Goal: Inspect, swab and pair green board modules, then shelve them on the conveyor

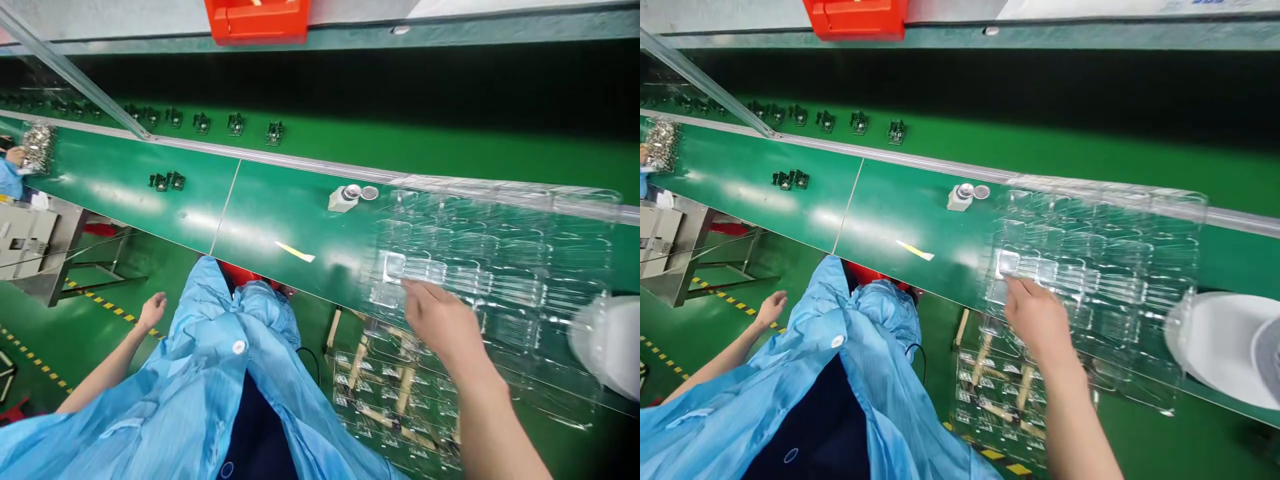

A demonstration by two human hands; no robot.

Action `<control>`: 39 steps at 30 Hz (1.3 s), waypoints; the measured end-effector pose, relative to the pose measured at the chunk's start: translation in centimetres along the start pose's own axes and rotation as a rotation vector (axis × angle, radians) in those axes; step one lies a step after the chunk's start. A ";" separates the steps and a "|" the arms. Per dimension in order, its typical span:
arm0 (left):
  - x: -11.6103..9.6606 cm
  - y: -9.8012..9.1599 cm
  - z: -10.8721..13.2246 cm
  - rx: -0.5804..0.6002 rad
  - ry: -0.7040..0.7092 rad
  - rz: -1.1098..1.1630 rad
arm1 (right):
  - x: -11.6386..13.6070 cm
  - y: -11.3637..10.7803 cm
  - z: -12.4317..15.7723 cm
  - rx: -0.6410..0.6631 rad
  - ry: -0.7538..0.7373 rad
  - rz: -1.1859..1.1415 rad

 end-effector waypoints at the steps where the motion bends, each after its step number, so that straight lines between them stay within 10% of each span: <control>1: -1.3 -0.9 -3.1 -0.004 0.068 -0.040 | 2.9 0.3 -1.9 0.030 -0.026 -0.016; 6: -13.4 -4.3 -20.1 0.006 0.587 -0.190 | 18.1 1.2 -13.6 0.162 -0.130 -0.101; 10: -20.9 -2.9 -29.6 0.106 1.012 -0.188 | 24.6 1.5 -27.8 0.216 -0.142 -0.087; 16: -19.1 2.0 -36.6 0.147 1.243 -0.059 | 24.6 5.8 -53.1 0.204 -0.055 0.066; 20: -18.0 3.2 -37.9 0.062 1.348 -0.024 | 24.9 10.7 -63.5 0.303 -0.039 0.138; 31: -18.7 3.9 -37.1 -0.191 1.507 -0.050 | 36.2 15.1 -69.8 0.122 -0.074 0.106; 39: -16.0 4.0 -35.4 -0.377 1.582 0.002 | 35.3 12.6 -59.4 -0.190 -0.049 -0.042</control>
Point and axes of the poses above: each hand's wrist, its own z-axis away from the middle knuckle, its own y-axis out of the palm, x = y × z, the point moved 9 cm from there along -z, towards the middle knuckle, and after that the axes turned 7 degrees about z, right-handed, at the moved point
